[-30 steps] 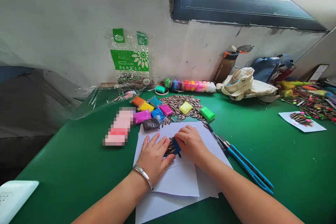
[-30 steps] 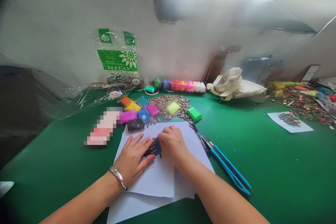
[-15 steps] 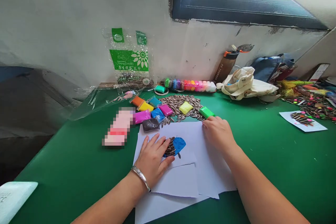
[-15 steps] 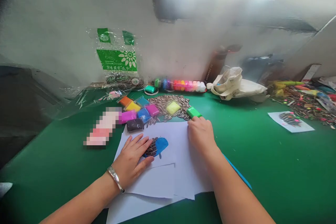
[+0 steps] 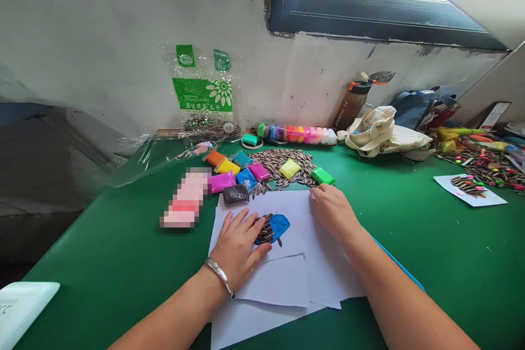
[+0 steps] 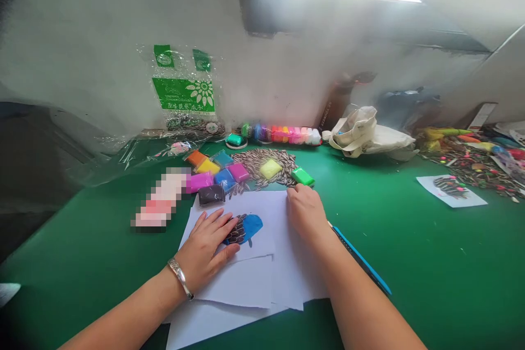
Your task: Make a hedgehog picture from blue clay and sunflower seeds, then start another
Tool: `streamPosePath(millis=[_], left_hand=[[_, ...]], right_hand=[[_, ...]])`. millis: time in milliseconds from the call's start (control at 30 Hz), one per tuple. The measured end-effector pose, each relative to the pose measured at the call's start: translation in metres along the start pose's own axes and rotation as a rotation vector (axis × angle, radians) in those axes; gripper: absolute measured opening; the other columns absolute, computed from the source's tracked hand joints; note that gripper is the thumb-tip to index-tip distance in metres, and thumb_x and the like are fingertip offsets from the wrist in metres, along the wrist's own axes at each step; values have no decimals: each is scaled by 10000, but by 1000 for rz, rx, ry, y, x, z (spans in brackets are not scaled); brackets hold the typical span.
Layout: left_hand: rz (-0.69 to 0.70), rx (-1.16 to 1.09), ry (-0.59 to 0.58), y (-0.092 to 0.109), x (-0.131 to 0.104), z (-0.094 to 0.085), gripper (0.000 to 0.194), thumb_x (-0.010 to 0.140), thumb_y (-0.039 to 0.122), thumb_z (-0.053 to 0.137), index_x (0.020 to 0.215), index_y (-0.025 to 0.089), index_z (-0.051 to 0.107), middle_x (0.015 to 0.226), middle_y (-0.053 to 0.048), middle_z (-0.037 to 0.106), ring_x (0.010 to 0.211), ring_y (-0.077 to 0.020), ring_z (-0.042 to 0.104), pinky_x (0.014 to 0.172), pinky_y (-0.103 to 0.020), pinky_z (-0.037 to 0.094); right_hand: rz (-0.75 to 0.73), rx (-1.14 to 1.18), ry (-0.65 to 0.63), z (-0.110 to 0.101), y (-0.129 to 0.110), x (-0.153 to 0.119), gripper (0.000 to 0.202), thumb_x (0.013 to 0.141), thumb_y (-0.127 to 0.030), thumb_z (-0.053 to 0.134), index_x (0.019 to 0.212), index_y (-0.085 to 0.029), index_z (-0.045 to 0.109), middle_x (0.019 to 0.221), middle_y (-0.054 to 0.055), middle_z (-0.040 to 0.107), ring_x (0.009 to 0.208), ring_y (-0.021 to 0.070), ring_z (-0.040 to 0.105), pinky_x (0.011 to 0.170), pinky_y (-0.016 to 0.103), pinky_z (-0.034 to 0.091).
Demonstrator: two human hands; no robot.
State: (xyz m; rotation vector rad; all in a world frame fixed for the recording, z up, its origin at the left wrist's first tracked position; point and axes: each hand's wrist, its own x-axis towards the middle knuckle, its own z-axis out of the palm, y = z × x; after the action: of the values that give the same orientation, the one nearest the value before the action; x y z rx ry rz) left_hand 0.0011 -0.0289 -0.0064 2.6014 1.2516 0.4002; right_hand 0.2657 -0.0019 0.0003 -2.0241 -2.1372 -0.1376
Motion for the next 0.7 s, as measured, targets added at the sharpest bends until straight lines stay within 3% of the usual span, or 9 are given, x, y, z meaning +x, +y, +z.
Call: streamPosePath(millis=[133,300,433,700], left_hand=[[7,-5,16,0,0,0,446,876,400,479,1277,205,494,1285,-95,542,1256,-314,386,1038,-586,255],[14,4,11,0,0,0,447,870,392,488,1274,201,494,1288,-96,538,1247,-323,391,1026,-594,265],[1,3,-6,1,0,0,451,863,380,504,1276,201,491,1287,-95,539,1248,-320,390,1031,-588,261],[0,3,3,1,0,0,443,863,375,505,1277,218,492,1291,-93,535,1254,-320,382,1031,-591,256]], right_hand=[[-41,515,128,-3,-20,-3,235,819,-126,441,881,-203,654,873,41,632,791,154,578,715,258,429],[-135,868,5,1,-56,-10,200,785,-99,469,802,-207,636,794,12,633,764,139,578,697,247,446],[-156,818,2,8,-70,-12,212,800,-85,471,815,-214,638,784,4,645,754,135,571,700,247,414],[-163,562,2,12,-73,-15,194,827,-105,504,855,-219,659,822,19,662,810,160,563,740,276,363]])
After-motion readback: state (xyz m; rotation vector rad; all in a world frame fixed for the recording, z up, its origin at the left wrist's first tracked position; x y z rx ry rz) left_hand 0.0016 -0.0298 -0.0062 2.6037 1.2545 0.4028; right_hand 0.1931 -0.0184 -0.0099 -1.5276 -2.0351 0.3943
